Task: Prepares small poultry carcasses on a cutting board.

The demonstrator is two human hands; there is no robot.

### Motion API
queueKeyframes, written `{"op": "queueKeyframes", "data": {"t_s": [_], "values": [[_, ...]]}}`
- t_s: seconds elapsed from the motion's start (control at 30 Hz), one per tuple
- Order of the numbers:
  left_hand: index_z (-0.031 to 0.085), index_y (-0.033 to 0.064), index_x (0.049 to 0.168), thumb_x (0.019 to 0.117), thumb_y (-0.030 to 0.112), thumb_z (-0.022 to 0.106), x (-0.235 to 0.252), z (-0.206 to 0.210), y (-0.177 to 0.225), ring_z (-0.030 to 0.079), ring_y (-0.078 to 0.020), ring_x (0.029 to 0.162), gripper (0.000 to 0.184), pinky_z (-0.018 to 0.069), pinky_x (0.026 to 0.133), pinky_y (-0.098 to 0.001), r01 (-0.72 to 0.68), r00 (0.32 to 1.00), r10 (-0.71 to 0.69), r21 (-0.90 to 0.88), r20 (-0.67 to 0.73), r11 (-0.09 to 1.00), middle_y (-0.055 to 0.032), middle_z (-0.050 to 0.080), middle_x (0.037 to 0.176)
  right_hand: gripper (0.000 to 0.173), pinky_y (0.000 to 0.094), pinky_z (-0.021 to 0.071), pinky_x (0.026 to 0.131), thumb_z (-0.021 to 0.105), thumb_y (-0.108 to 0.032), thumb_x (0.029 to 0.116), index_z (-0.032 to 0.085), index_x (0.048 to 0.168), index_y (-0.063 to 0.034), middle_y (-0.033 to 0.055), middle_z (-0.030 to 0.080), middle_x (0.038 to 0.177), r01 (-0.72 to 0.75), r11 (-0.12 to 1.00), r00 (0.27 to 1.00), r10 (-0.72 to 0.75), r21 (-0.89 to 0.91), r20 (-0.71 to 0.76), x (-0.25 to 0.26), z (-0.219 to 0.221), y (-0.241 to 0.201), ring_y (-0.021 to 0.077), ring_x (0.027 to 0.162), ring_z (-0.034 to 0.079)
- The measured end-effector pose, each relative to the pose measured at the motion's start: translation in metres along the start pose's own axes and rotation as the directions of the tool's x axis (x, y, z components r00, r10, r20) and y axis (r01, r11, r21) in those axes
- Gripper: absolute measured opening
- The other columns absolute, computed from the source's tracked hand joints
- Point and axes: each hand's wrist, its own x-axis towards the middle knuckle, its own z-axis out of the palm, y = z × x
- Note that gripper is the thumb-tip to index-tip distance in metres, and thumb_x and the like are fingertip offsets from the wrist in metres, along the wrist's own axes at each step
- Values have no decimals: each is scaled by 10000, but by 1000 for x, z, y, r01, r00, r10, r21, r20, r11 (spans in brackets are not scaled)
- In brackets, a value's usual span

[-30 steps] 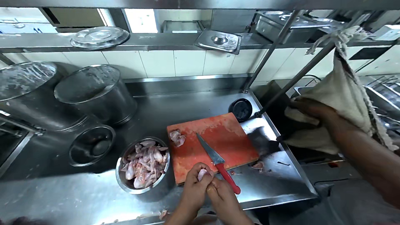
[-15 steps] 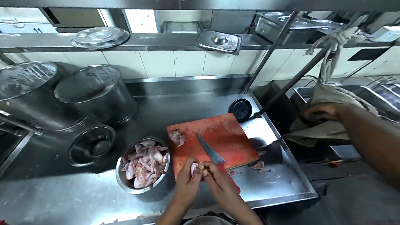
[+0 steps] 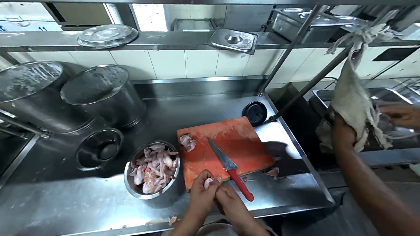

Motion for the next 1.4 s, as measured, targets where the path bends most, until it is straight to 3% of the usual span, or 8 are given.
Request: {"op": "queueKeyframes", "data": {"t_s": [0.43, 0.57, 0.7, 0.8, 0.9, 1.07, 1.27, 1.4], "values": [[542, 127, 792, 1122, 407, 296, -1, -11, 20, 386, -49, 411, 498, 327, 394, -202, 521, 853, -491, -353, 178, 777, 32, 459, 542, 338, 223, 373, 491, 515, -225, 973, 551, 644, -157, -103, 472, 567, 207, 946, 975, -220, -251, -26, -1, 0, 12, -13, 508, 445], [472, 137, 718, 1133, 402, 182, 24, -37, 0, 437, -96, 460, 572, 426, 475, -258, 339, 930, -366, -410, 12, 847, 37, 442, 547, 331, 230, 353, 475, 522, -236, 973, 581, 668, -123, -95, 445, 553, 202, 933, 979, -202, -299, 29, -12, -2, 17, -11, 491, 414], [666, 57, 1026, 1109, 423, 209, 21, -44, 0, 653, -144, 882, 591, 552, 791, -333, 236, 971, -237, 60, 25, 970, -37, 690, 953, 315, 252, 416, 520, 465, -245, 1004, 630, 767, -121, -85, 487, 614, 23, 958, 989, -63, -287, -130, -3, -15, 12, 21, 536, 462], [677, 63, 1226, 1029, 479, 449, 19, -49, -13, 596, -192, 1215, 514, 504, 1023, -418, -59, 990, 20, 279, 139, 959, -70, 664, 1262, 308, 255, 405, 505, 447, -270, 1019, 643, 828, -127, -82, 473, 628, -47, 977, 984, 10, -207, -176, 4, -20, 11, 37, 523, 438], [686, 70, 1042, 985, 507, 605, 16, -40, -15, 645, -153, 919, 448, 568, 797, -360, -244, 960, 155, 421, 235, 873, -47, 666, 1002, 315, 242, 431, 545, 428, -247, 1030, 656, 855, -119, -81, 512, 668, -38, 969, 994, 11, -246, -110, 6, -24, 9, 28, 566, 472], [611, 98, 760, 1039, 456, 541, 29, -33, -23, 555, -114, 566, 459, 492, 568, -333, -110, 964, -29, 497, 265, 861, 5, 549, 634, 332, 305, 437, 586, 446, -246, 1031, 621, 779, -120, -48, 507, 651, 38, 912, 999, -44, -408, -5, 7, -26, 11, 69, 594, 499], [606, 94, 731, 1044, 298, 515, 30, -27, -22, 540, -101, 532, 385, 480, 537, -300, 103, 975, -157, 307, 157, 946, 15, 560, 608, 314, 333, 479, 570, 694, -388, 945, 680, 803, -108, -25, 591, 653, 2, 934, 995, -37, -358, -89, 6, -26, 29, 96, 583, 554], [611, 67, 788, 1058, 300, 512, 31, -19, -11, 593, -130, 537, 371, 534, 532, -311, 160, 978, -179, 174, 102, 972, -18, 604, 633, 405, 318, 411, 511, 576, -383, 989, 592, 663, -144, -54, 508, 576, 68, 931, 976, -136, -358, -169, 2, -24, 30, 72, 518, 480]]}}
